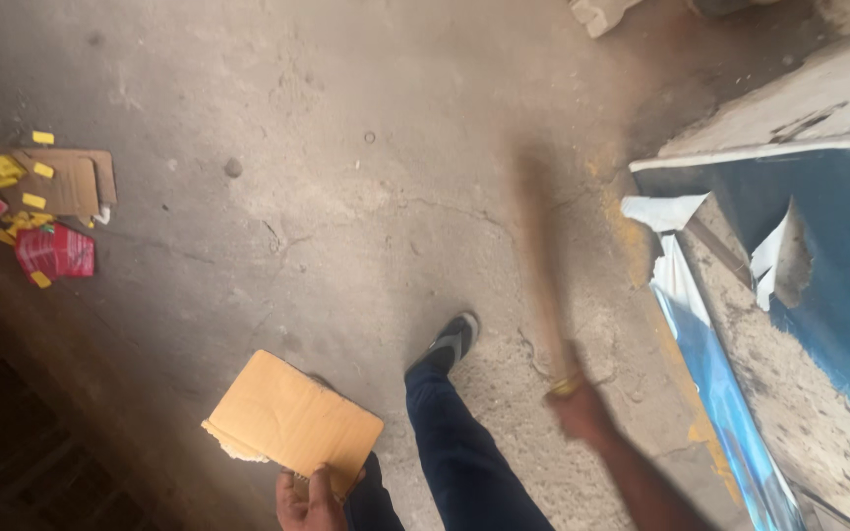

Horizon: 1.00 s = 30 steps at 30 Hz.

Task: The person sweeps a concrete floor with a traditional straw broom while holding a piece of cardboard in the other hand. The person moves through a cluttered storage area, sweeping around boxes, tires, and a motorcycle.

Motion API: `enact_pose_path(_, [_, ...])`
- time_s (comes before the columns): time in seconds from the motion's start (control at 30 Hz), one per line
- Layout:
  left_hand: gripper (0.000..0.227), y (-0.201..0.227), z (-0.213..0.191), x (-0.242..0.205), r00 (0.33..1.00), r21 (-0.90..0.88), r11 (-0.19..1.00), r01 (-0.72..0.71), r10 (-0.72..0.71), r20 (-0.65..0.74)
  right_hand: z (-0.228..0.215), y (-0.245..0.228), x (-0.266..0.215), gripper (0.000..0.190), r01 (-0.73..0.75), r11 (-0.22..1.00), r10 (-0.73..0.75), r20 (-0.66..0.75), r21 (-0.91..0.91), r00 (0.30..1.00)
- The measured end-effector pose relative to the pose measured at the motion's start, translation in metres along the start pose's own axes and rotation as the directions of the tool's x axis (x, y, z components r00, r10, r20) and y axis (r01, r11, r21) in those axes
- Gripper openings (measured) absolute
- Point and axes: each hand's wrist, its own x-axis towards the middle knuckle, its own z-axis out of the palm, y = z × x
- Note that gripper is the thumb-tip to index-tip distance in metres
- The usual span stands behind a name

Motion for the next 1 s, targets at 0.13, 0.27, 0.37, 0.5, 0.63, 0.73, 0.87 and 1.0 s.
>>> enact_pose_path(0.13, [0.052, 0.003, -0.007, -0.004, 1.0, 0.027, 1.0, 0.0, 0.001, -0.027, 0.006, 0.006, 0.109, 0.043, 0.146, 0.897, -0.17, 0.02, 0.417, 0.985])
enact_pose_path(0.27, [0.051, 0.01, 0.007, -0.019, 0.989, 0.011, 0.999, 0.031, -0.029, -0.145, 0.133, -0.088, 0.145, 0.026, 0.184, 0.976, -0.215, 0.351, 0.12, 0.911])
enact_pose_path(0.37, [0.049, 0.037, 0.033, -0.03, 0.984, -0.016, 1.0, -0.007, 0.004, -0.179, 0.205, -0.18, 0.093, 0.043, 0.45, 0.878, -0.343, 0.443, -0.163, 0.828])
enact_pose_path(0.5, [0.045, 0.087, 0.075, -0.053, 0.991, -0.041, 0.995, -0.089, 0.085, -0.104, 0.171, -0.235, 0.009, 0.1, 0.691, 0.694, -0.537, 0.493, -0.204, 0.685])
enact_pose_path(0.63, [0.044, 0.12, 0.122, -0.057, 0.995, -0.068, 0.995, -0.079, 0.074, -0.074, 0.086, -0.202, 0.008, 0.088, 0.463, 0.886, -0.411, 0.432, -0.019, 0.803])
enact_pose_path(0.73, [0.049, 0.123, 0.142, -0.049, 0.996, -0.102, 0.991, -0.09, 0.086, -0.038, 0.016, -0.122, 0.048, 0.071, 0.538, 0.842, -0.53, 0.136, -0.031, 0.837])
enact_pose_path(0.87, [0.048, 0.116, 0.165, -0.019, 1.0, -0.109, 0.994, 0.007, -0.006, 0.009, -0.102, -0.068, 0.135, 0.045, 0.194, 0.962, -0.169, -0.138, 0.191, 0.976])
enact_pose_path(1.0, [0.046, 0.114, 0.186, 0.014, 0.998, -0.104, 0.994, 0.04, -0.035, 0.051, -0.116, -0.125, 0.217, 0.02, 0.114, 0.904, -0.136, 0.025, 0.413, 0.99])
